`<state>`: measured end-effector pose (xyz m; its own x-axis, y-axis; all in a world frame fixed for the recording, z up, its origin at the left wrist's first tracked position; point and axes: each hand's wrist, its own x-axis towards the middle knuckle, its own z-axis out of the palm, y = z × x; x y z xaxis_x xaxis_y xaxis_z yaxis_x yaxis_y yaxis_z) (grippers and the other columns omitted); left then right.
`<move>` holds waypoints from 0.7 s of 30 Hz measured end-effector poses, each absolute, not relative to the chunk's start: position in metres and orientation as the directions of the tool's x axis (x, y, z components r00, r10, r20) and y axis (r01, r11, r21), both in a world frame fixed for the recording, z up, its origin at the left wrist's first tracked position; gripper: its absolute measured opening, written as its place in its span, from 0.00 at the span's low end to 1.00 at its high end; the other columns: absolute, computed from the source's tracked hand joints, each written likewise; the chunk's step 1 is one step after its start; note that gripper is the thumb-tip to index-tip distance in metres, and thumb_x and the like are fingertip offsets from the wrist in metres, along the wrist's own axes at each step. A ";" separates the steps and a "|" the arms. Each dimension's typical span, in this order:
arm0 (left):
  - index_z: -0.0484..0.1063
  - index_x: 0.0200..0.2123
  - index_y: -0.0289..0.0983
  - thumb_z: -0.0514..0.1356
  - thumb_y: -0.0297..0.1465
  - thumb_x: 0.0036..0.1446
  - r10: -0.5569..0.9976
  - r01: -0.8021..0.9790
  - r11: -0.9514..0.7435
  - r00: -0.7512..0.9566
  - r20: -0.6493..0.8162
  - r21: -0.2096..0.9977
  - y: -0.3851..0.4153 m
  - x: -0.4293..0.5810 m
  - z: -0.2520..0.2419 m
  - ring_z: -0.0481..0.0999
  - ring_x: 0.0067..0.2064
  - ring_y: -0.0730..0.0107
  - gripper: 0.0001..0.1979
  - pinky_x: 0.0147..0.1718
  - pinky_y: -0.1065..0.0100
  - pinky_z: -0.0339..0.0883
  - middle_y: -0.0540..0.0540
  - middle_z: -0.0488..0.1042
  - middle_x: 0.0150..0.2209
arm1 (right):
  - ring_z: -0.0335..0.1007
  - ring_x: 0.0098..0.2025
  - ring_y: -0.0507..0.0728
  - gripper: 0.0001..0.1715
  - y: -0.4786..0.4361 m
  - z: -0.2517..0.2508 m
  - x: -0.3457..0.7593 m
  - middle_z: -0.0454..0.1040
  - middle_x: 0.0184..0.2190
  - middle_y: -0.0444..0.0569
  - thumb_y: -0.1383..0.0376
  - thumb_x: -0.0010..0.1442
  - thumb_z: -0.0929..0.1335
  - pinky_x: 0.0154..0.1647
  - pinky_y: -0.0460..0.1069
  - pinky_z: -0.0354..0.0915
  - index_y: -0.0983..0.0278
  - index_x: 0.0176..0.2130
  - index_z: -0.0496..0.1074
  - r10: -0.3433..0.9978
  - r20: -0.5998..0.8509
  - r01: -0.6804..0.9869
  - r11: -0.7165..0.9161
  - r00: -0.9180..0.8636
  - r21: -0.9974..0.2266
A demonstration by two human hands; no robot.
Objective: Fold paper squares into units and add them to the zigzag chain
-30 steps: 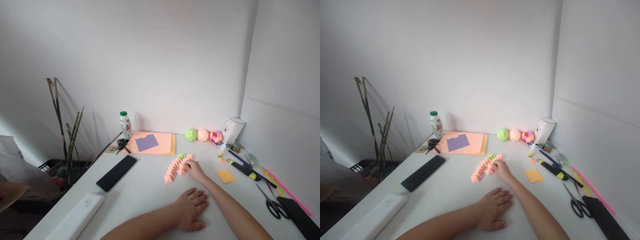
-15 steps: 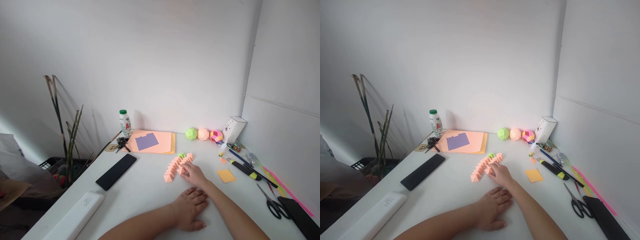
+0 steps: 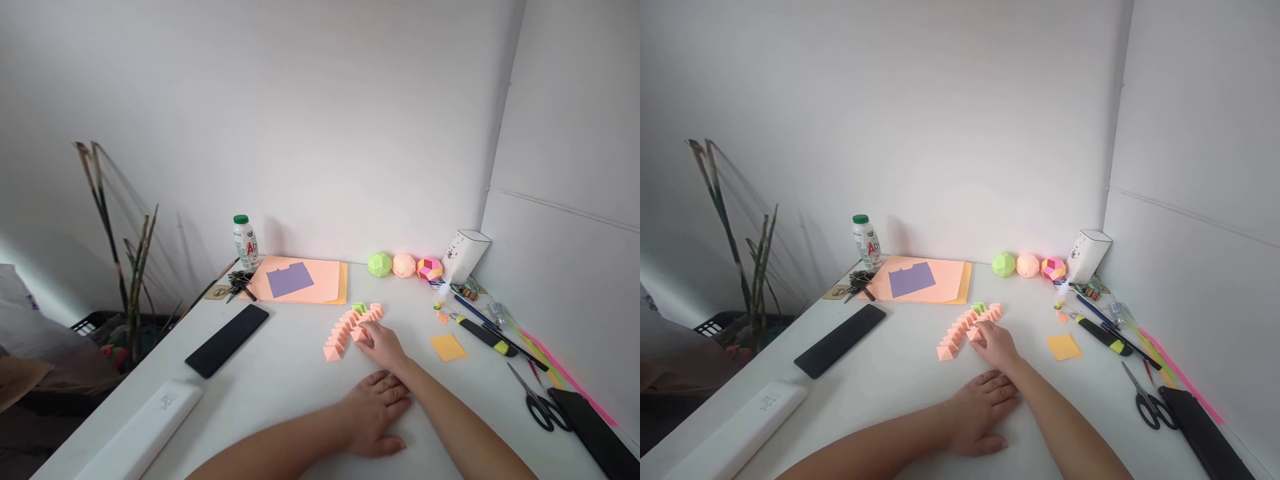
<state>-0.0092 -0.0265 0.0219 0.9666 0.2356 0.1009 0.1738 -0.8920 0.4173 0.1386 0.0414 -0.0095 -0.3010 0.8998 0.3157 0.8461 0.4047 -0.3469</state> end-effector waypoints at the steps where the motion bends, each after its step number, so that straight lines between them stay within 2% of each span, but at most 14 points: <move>1: 0.48 0.62 0.31 0.44 0.46 0.60 0.237 0.172 -0.889 0.966 0.104 0.425 -0.027 -0.009 0.022 0.43 0.65 0.56 0.33 0.62 0.56 0.34 0.39 0.48 0.64 | 0.68 0.31 0.54 0.18 0.040 -0.007 0.139 0.73 0.36 0.48 0.64 0.56 0.66 0.34 0.47 0.63 0.63 0.47 0.66 0.900 0.317 0.848 0.404 -0.300 -0.344; 3: 0.48 0.62 0.32 0.44 0.46 0.60 0.238 0.170 -0.882 0.965 0.105 0.441 -0.027 -0.010 0.022 0.43 0.65 0.56 0.33 0.62 0.55 0.35 0.39 0.47 0.64 | 0.68 0.30 0.54 0.14 0.037 0.002 0.144 0.72 0.35 0.48 0.63 0.57 0.65 0.33 0.46 0.63 0.63 0.45 0.67 0.901 0.318 0.864 0.393 -0.294 -0.316; 5: 0.48 0.62 0.32 0.43 0.45 0.61 0.239 0.170 -0.878 0.965 0.103 0.448 -0.027 -0.010 0.021 0.44 0.65 0.56 0.32 0.62 0.54 0.36 0.39 0.47 0.64 | 0.68 0.37 0.55 0.10 0.033 0.014 0.156 0.71 0.39 0.50 0.64 0.59 0.63 0.36 0.47 0.62 0.63 0.41 0.69 0.908 0.328 0.913 0.343 -0.262 -0.221; 8: 0.48 0.62 0.33 0.44 0.44 0.61 0.238 0.164 -0.878 0.965 0.112 0.449 -0.027 -0.010 0.020 0.44 0.65 0.56 0.31 0.62 0.54 0.36 0.39 0.47 0.64 | 0.64 0.45 0.62 0.11 0.022 0.032 0.184 0.69 0.41 0.56 0.65 0.57 0.65 0.43 0.51 0.61 0.67 0.40 0.71 0.949 0.297 0.993 0.115 -0.107 -0.008; 11: 0.49 0.62 0.33 0.45 0.44 0.61 0.233 0.154 -0.876 0.965 0.122 0.457 -0.026 -0.010 0.018 0.44 0.65 0.56 0.31 0.62 0.54 0.36 0.39 0.47 0.64 | 0.61 0.50 0.68 0.15 0.007 0.037 0.216 0.67 0.44 0.63 0.62 0.55 0.67 0.42 0.53 0.60 0.71 0.39 0.71 0.976 0.193 0.982 -0.129 0.101 0.140; 14: 0.48 0.62 0.33 0.46 0.44 0.60 0.232 0.153 -0.875 0.965 0.119 0.460 -0.025 -0.010 0.018 0.45 0.65 0.54 0.32 0.62 0.53 0.36 0.39 0.47 0.64 | 0.67 0.43 0.63 0.14 -0.007 0.031 0.237 0.71 0.38 0.59 0.62 0.60 0.62 0.37 0.50 0.61 0.71 0.36 0.72 0.981 0.038 0.971 -0.193 0.189 0.143; 17: 0.47 0.63 0.34 0.46 0.44 0.60 0.210 0.138 -0.872 0.972 0.105 0.470 -0.024 -0.010 0.020 0.45 0.65 0.53 0.32 0.61 0.52 0.37 0.39 0.47 0.64 | 0.68 0.42 0.60 0.13 -0.016 0.022 0.246 0.72 0.37 0.57 0.69 0.62 0.60 0.38 0.49 0.60 0.70 0.35 0.72 0.988 0.056 0.974 -0.149 0.142 0.168; 21: 0.46 0.63 0.35 0.46 0.44 0.60 0.223 0.152 -0.861 0.970 0.093 0.485 -0.024 -0.008 0.021 0.45 0.65 0.53 0.31 0.61 0.51 0.36 0.40 0.46 0.65 | 0.70 0.39 0.58 0.14 -0.019 0.018 0.253 0.72 0.38 0.56 0.70 0.62 0.59 0.34 0.48 0.61 0.69 0.34 0.73 0.988 0.036 0.976 -0.154 0.151 0.155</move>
